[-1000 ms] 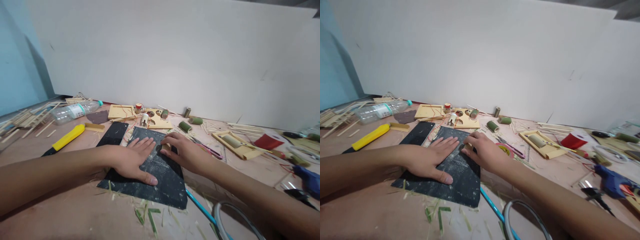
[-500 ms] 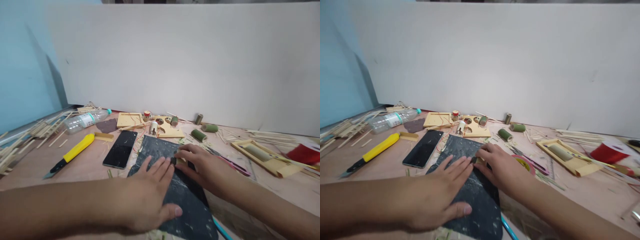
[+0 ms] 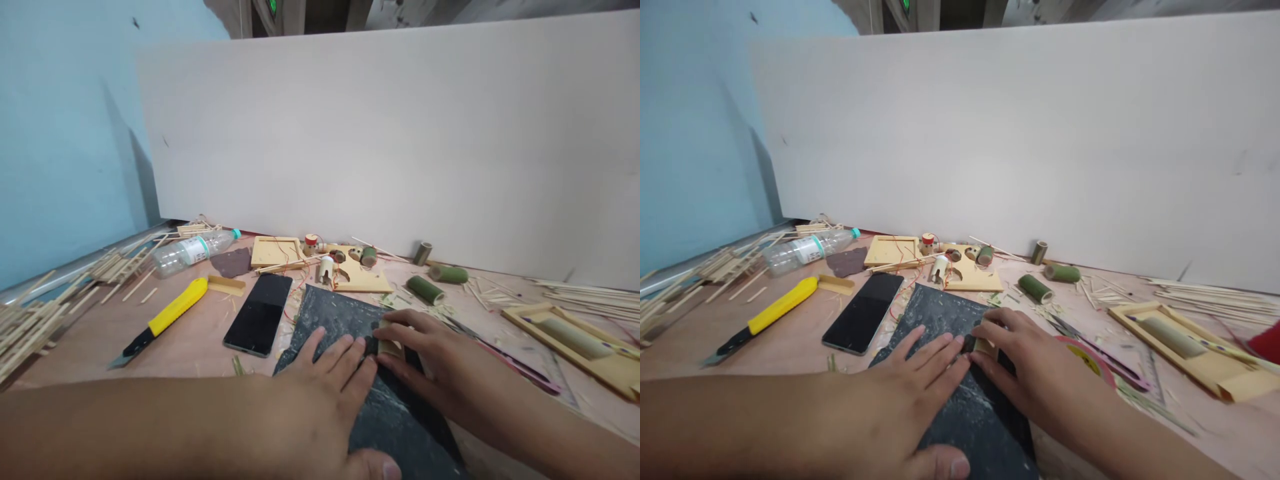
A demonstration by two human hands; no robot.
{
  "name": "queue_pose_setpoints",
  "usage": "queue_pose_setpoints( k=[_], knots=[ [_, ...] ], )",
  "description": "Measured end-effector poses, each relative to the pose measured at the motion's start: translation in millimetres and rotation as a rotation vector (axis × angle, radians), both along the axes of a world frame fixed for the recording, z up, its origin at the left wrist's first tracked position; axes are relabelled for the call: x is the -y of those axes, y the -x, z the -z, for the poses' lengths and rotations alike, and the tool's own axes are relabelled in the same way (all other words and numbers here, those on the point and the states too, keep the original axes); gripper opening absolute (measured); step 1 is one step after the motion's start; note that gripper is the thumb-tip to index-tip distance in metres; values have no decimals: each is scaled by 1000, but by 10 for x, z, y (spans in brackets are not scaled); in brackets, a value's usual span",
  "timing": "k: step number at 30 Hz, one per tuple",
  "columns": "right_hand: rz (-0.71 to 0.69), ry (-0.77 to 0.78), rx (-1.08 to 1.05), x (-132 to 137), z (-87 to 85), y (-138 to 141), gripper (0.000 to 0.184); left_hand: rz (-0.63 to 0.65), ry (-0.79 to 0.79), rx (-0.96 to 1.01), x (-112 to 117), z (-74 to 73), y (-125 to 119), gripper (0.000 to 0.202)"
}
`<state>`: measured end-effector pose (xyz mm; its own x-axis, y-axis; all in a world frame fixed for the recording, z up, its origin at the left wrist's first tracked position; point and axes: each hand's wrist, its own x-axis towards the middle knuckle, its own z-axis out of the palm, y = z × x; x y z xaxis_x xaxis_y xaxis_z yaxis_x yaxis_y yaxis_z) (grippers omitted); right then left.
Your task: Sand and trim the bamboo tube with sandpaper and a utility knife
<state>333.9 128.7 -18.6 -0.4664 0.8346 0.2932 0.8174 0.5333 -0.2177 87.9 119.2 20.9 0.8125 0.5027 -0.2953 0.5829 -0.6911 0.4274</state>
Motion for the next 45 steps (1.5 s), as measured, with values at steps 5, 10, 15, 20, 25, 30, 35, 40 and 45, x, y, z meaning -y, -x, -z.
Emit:
queue_pose_setpoints(
  k=[5,10,15,20,25,30,35,40,45],
  knots=[
    [-10,59,-28,0,-56,-8,28,-1,23,-35,-20,-13,9,91],
    [7,88,-67,-18,-105,9,26,-51,-65,13,-108,20,-44,100],
    [48,144,-49,2,-126,42,23,-287,-258,-75,-317,85,-91,93],
    [76,169,-42,6,-144,49,27,-403,-407,-142,-437,129,-82,93],
    [70,162,-47,8,-139,45,27,-439,-450,-208,-441,126,-72,97],
    [64,164,-55,17,-142,45,25,-294,-410,-105,-395,52,-65,95],
    [97,179,-97,3,-228,-8,31,-102,-111,-110,-431,-28,-21,115],
    [64,125,-143,-6,-359,-58,22,-113,-127,-229,-508,-92,34,117],
    [-74,175,-124,-1,-296,-3,22,-92,-115,-291,-541,-67,48,115]
  ],
)
